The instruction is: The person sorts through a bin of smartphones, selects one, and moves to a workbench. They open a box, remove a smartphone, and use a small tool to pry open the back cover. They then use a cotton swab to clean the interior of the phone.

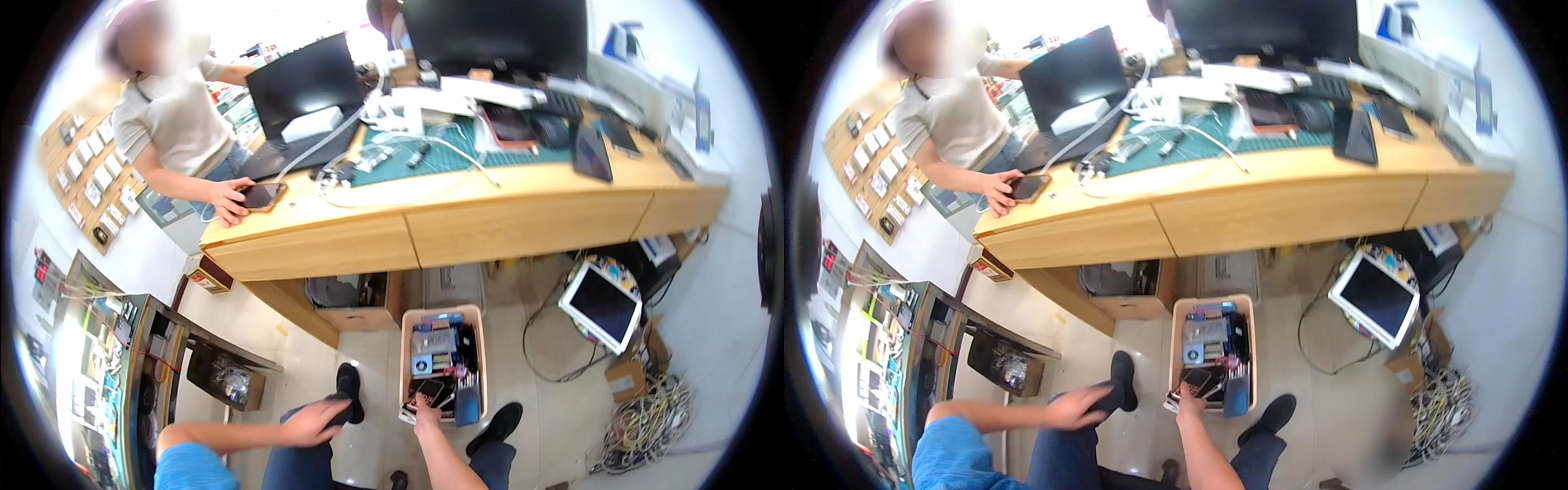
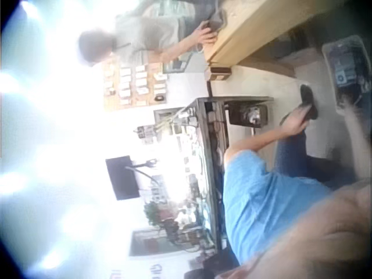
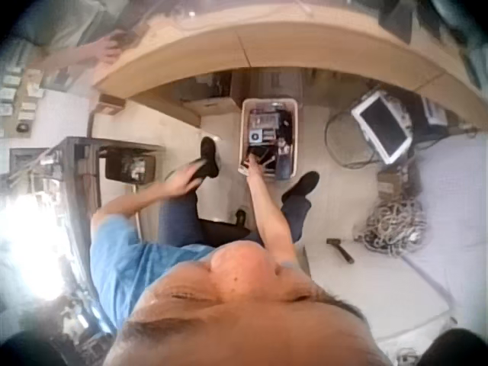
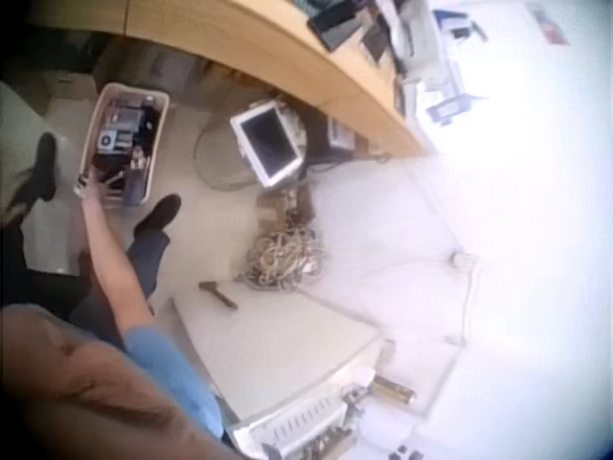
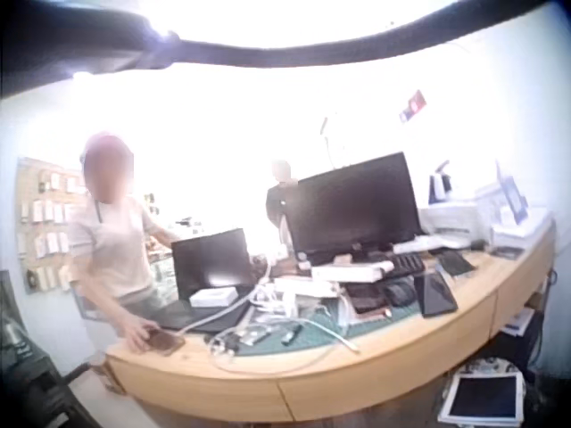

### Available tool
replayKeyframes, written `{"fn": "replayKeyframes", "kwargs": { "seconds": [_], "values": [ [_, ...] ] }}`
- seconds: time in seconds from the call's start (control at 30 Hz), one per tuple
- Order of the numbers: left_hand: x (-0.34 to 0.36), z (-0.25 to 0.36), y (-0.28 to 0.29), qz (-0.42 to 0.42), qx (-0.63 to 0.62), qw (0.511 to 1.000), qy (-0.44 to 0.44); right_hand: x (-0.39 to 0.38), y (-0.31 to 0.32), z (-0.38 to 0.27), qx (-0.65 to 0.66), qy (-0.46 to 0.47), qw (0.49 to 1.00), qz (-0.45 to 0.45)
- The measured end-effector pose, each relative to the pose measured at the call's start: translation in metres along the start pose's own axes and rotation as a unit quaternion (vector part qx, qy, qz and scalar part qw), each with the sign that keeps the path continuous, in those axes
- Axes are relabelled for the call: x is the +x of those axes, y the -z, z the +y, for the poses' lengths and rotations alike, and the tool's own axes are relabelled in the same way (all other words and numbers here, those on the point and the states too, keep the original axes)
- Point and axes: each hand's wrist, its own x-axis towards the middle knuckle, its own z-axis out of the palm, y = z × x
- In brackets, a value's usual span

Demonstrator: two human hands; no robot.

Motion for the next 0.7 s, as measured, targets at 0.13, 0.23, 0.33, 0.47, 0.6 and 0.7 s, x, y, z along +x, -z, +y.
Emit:
{"fn": "replayKeyframes", "kwargs": {
  "seconds": [0.13, 0.23, 0.33, 0.47, 0.6, 0.7],
  "values": [
    [-0.069, -0.001, -0.007, 0.043, 0.146, 0.988, -0.034, 0.089, -0.012, 0.003, 0.000, 0.007, 1.000, -0.005],
    [-0.080, -0.014, -0.011, 0.073, 0.078, 0.993, 0.047, 0.115, -0.042, 0.016, -0.062, 0.082, 0.995, 0.012],
    [-0.097, -0.035, -0.001, 0.085, 0.046, 0.994, 0.055, 0.154, -0.046, 0.021, -0.079, 0.065, 0.993, 0.061],
    [-0.112, -0.074, 0.004, 0.096, 0.058, 0.993, 0.047, 0.183, -0.048, 0.017, -0.135, 0.057, 0.981, 0.126],
    [-0.117, -0.089, 0.016, 0.107, 0.037, 0.992, 0.051, 0.181, -0.052, 0.023, -0.121, 0.058, 0.985, 0.110],
    [-0.106, -0.101, 0.021, 0.109, 0.044, 0.993, 0.022, 0.177, -0.047, 0.018, -0.244, 0.098, 0.954, 0.143]
  ]
}}
